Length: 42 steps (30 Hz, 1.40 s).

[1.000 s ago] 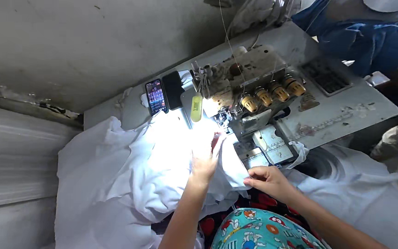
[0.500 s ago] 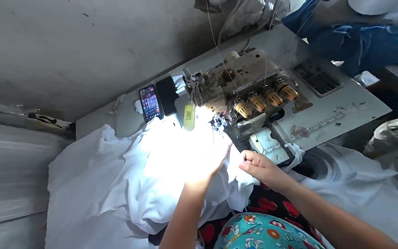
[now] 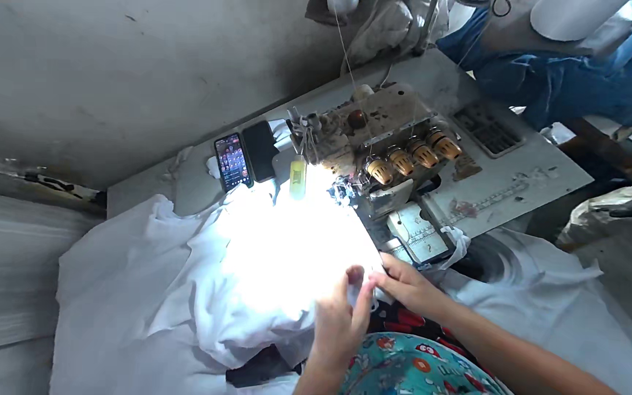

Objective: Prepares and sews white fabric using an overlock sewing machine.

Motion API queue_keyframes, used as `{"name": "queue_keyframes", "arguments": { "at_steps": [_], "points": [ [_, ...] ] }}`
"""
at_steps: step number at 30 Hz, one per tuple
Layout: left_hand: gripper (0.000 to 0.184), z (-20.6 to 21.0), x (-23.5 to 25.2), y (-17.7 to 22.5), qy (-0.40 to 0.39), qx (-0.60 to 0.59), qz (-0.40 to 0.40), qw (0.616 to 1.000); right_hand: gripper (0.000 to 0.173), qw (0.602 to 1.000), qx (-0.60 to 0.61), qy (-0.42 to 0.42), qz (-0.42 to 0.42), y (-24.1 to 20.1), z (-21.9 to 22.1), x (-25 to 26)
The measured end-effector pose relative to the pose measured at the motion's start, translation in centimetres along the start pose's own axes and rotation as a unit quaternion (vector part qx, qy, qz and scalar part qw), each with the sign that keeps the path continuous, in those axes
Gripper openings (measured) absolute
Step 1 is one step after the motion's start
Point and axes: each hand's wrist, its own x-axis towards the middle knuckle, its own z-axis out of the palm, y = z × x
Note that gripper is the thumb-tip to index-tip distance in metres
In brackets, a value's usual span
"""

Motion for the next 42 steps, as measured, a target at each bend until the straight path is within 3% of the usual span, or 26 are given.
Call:
{"name": "queue_keyframes", "arguments": {
  "at_steps": [3, 7, 9, 13, 15, 19, 24, 27, 29, 36, 42],
  "points": [
    [0.045, 2.4, -4.9, -0.9, -0.037, -0.189, -0.107, 0.976, 0.025, 0.999, -0.024, -0.016, 0.014, 2.3, 0.2, -3.4],
    [0.024, 4.5, -7.4, -2.3, -0.044, -0.364, -0.192, 0.91, 0.018, 1.0, -0.004, 0.01, -0.001, 3.6, 0.9, -6.4],
    [0.022, 4.9, -7.4, -3.1, -0.037, -0.379, -0.193, 0.904, 0.015, 0.999, -0.003, 0.015, -0.045, 3.4, 1.0, -6.7],
    [0.018, 5.8, -7.0, -2.5, 0.012, -0.311, -0.196, 0.93, 0.017, 0.991, -0.021, 0.024, -0.13, 3.0, 1.1, -6.8],
    [0.016, 5.2, -7.2, -2.0, 0.025, -0.303, -0.185, 0.935, 0.017, 0.991, 0.003, 0.027, -0.133, 2.6, 1.1, -7.1],
    [0.011, 0.4, -8.3, 1.2, 0.031, -0.317, -0.104, 0.942, 0.014, 0.994, 0.044, 0.022, -0.098, 1.5, 1.4, -8.6],
    [0.018, -1.6, -9.8, 4.7, -0.06, -0.357, -0.073, 0.929, 0.013, 0.993, 0.08, -0.049, -0.066, 0.8, 2.7, -10.3],
    [0.025, -0.5, -12.0, 4.4, -0.073, -0.301, -0.086, 0.947, 0.012, 0.997, 0.051, -0.051, -0.029, 1.4, 2.8, -11.1],
    [0.018, -0.2, -13.5, 4.0, -0.069, -0.27, -0.07, 0.958, 0.013, 0.997, 0.058, -0.06, 0.004, 1.8, 2.7, -11.6],
    [0.003, -1.8, -14.9, 3.6, -0.077, -0.149, 0.094, 0.981, 0.019, 0.982, 0.105, -0.129, 0.084, 1.0, 2.6, -12.4],
    [0.013, -3.1, -14.9, 3.6, -0.118, -0.032, 0.155, 0.98, 0.018, 0.972, 0.108, -0.159, 0.132, 0.6, 2.6, -12.6]
  ]
}}
